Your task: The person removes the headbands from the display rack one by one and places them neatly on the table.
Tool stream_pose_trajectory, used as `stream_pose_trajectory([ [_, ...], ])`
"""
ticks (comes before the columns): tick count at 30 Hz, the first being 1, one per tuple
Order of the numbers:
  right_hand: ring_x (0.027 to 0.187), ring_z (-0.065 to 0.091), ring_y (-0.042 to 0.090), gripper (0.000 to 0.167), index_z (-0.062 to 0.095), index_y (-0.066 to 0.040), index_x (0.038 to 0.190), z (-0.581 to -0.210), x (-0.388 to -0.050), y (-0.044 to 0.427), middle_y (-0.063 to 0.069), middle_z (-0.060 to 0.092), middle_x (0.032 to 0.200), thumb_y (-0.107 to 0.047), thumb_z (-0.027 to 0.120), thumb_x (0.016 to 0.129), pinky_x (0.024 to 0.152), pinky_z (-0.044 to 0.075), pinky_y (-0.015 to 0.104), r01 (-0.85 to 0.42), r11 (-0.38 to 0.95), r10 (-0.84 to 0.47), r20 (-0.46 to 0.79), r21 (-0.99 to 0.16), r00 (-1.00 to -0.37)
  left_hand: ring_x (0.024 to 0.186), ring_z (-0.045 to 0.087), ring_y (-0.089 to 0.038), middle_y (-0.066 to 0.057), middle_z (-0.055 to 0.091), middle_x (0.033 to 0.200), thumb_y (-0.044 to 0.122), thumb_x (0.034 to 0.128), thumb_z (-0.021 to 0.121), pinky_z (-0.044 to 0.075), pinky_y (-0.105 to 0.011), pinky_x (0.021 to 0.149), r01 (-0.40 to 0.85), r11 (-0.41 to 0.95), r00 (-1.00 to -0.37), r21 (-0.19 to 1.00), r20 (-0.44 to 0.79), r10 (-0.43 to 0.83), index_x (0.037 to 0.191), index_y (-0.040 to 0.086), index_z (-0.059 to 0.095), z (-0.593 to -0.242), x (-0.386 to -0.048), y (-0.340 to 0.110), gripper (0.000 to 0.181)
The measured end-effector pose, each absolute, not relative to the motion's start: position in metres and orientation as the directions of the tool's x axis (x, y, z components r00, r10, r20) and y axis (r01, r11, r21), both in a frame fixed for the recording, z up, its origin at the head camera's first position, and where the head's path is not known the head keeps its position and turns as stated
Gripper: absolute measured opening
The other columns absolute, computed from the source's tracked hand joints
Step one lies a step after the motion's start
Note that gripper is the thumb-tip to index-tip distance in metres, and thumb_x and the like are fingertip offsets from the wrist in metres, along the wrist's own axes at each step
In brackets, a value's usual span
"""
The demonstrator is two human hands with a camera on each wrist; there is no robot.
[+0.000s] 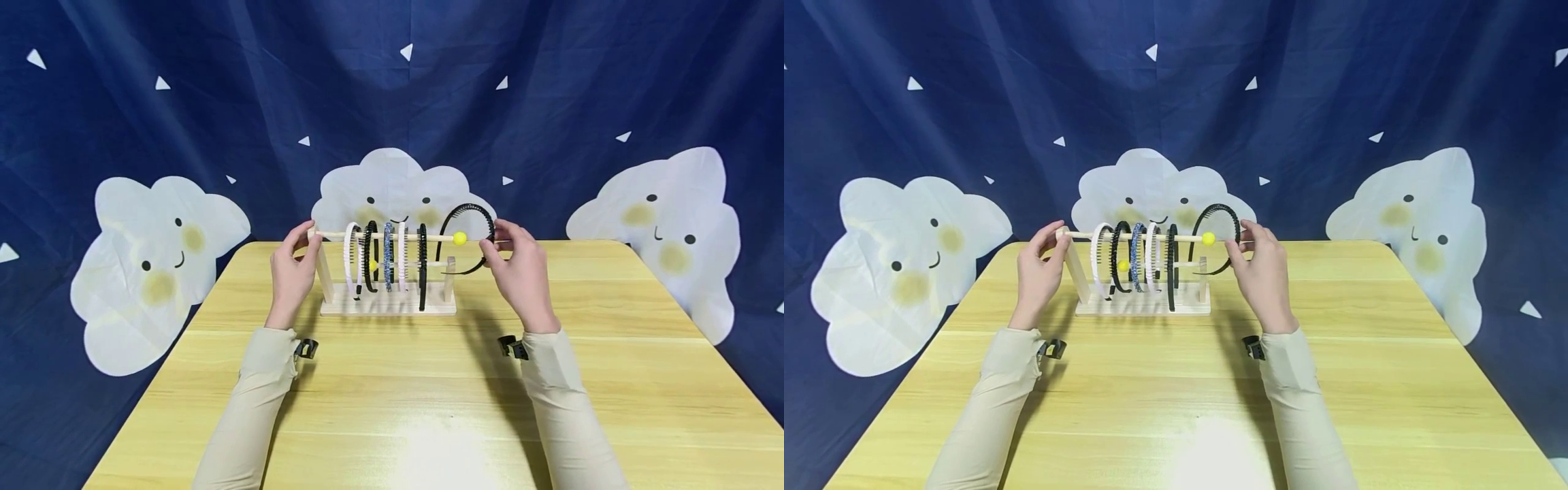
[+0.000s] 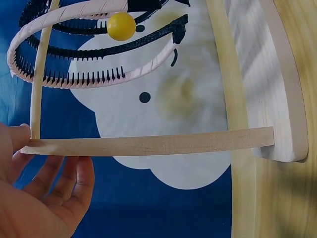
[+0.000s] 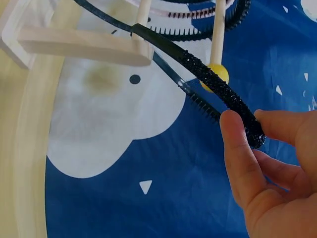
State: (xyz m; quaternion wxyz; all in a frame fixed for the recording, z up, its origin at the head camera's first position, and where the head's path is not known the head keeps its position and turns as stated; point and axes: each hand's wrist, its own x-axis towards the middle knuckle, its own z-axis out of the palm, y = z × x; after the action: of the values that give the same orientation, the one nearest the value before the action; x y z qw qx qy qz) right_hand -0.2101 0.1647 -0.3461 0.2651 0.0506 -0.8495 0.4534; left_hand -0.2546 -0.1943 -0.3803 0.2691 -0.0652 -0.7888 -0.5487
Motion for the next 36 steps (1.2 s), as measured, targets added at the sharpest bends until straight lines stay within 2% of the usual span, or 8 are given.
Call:
stream_pose_trajectory([
  [5,0.097,0.072,0.034,0.046,0.057,0.005,0.140,-0.346,-0.211,0.175,0.022,0.065,0.117,-0.011,0.068,0.099,0.061,0.050,0.006,-0.322,0.563,0.186,0.496,-0.761,-0.848,0.109,0.065,-0.025,-0.016,0.070,0.124,0.024,0.1034,0.063,0.047,-0.019,0.078,0.384,0.395,-0.849,0.835,0.487,-0.204,0.138,0.011,0.065,-0.378,-0.254,-0.193,0.037],
  [8,0.098,0.071,0.030,0.046,0.056,0.003,0.141,-0.346,-0.212,0.180,0.021,0.065,0.118,-0.013,0.068,0.099,0.061,0.052,0.008,-0.300,0.539,0.207,0.469,-0.787,-0.859,0.109,0.065,-0.031,-0.021,0.068,0.125,0.017,0.1038,0.062,0.046,-0.018,0.077,0.380,0.394,-0.850,0.837,0.485,-0.208,0.138,0.005,0.063,-0.372,-0.248,-0.189,0.036],
  [13,0.094,0.066,0.010,0.047,0.056,0.000,0.143,-0.346,-0.211,0.188,0.019,0.064,0.119,-0.014,0.067,0.099,0.066,0.057,0.016,-0.277,0.440,0.234,0.407,-0.854,-0.883,0.108,0.064,-0.036,-0.027,0.067,0.124,0.011,0.1039,0.060,0.048,-0.016,0.076,0.389,0.407,-0.846,0.826,0.495,-0.196,0.137,-0.002,0.062,-0.358,-0.234,-0.183,0.036],
  [16,0.089,0.063,0.003,0.047,0.055,-0.002,0.144,-0.346,-0.212,0.193,0.012,0.061,0.116,-0.013,0.066,0.099,0.068,0.059,0.020,-0.276,0.364,0.251,0.379,-0.890,-0.891,0.108,0.064,-0.036,-0.027,0.067,0.123,0.012,0.1044,0.058,0.049,-0.016,0.076,0.389,0.426,-0.844,0.817,0.501,-0.191,0.138,-0.002,0.061,-0.357,-0.232,-0.183,0.036],
  [21,0.088,0.061,0.005,0.052,0.049,-0.007,0.149,-0.350,-0.214,0.200,-0.002,0.053,0.108,-0.011,0.064,0.100,0.070,0.059,0.021,-0.246,0.257,0.298,0.319,-0.935,-0.900,0.109,0.064,-0.036,-0.027,0.068,0.123,0.011,0.1038,0.059,0.049,-0.016,0.077,0.390,0.415,-0.844,0.822,0.499,-0.194,0.137,-0.002,0.062,-0.355,-0.232,-0.181,0.036],
  [29,0.088,0.060,0.008,0.051,0.045,-0.007,0.151,-0.361,-0.218,0.210,-0.003,0.049,0.106,-0.011,0.060,0.103,0.072,0.058,0.018,-0.168,0.186,0.345,0.224,-0.968,-0.912,0.108,0.065,-0.035,-0.027,0.068,0.122,0.009,0.1026,0.061,0.050,-0.025,0.079,0.409,0.378,-0.843,0.831,0.503,-0.194,0.135,-0.002,0.064,-0.356,-0.233,-0.180,0.034],
  [36,0.087,0.059,0.008,0.055,0.039,-0.006,0.154,-0.385,-0.233,0.221,-0.002,0.043,0.109,-0.010,0.058,0.103,0.073,0.059,0.019,-0.022,0.056,0.371,0.042,-0.998,-0.928,0.108,0.065,-0.037,-0.028,0.068,0.121,0.009,0.1025,0.062,0.047,-0.013,0.074,0.419,0.372,-0.841,0.828,0.509,-0.186,0.135,-0.002,0.064,-0.356,-0.232,-0.180,0.034],
])
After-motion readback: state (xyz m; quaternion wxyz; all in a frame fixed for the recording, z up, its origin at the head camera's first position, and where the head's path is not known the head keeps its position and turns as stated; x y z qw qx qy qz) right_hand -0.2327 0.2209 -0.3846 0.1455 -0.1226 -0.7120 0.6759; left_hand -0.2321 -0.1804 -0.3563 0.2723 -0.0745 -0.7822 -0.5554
